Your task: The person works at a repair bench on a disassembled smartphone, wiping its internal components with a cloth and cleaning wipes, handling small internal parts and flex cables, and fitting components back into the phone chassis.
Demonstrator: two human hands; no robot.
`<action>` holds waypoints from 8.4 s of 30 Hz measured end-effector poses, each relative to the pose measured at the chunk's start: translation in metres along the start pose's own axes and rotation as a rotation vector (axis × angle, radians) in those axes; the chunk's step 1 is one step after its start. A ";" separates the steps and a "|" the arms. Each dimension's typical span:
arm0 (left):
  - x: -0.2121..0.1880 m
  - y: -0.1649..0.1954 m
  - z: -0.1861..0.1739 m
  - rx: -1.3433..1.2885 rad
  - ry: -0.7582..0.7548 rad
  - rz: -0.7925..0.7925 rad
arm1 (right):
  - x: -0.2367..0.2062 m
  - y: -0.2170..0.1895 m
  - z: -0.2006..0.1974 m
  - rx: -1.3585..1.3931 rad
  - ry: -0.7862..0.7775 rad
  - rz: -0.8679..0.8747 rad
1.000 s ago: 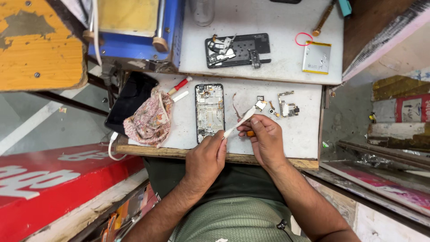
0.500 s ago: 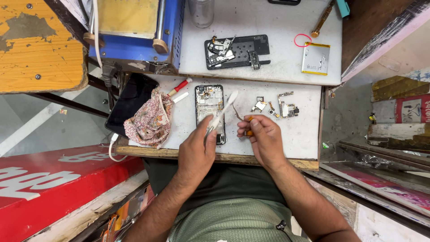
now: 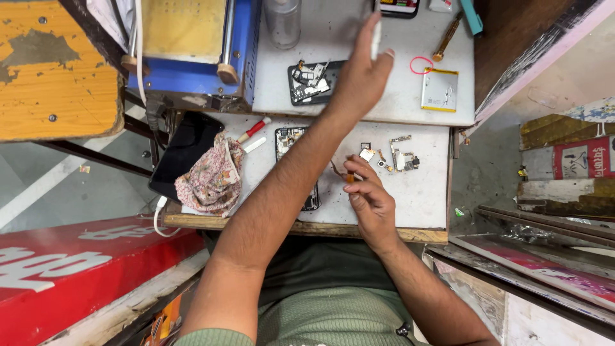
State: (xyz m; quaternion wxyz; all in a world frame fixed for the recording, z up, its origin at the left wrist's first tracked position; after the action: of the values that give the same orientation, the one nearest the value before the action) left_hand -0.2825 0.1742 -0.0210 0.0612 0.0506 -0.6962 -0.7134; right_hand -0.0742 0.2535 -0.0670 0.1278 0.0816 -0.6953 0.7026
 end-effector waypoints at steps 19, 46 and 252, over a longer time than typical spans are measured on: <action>-0.170 -0.032 -0.113 0.197 -0.315 -0.189 | -0.011 -0.008 0.033 -0.096 -0.270 -0.143; -0.147 -0.047 -0.164 0.523 -0.090 0.224 | -0.107 0.100 -0.171 -0.984 -0.254 1.131; -0.162 -0.035 -0.163 0.380 0.041 0.252 | 0.032 -0.041 -0.129 -1.054 0.147 -0.161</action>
State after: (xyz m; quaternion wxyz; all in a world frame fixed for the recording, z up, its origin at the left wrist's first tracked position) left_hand -0.0976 0.0392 -0.0621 0.1536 -0.0116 -0.8175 -0.5549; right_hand -0.0841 0.3842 -0.0206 0.2531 0.0102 -0.9345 0.2503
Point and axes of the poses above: each hand's wrist, its own x-axis towards the middle knuckle, its own z-axis out of the palm, y = z × x, the point moved 10 cm from there along x, towards the middle knuckle, and after that the axes turned 14 degrees about y, right-handed, at the moved point
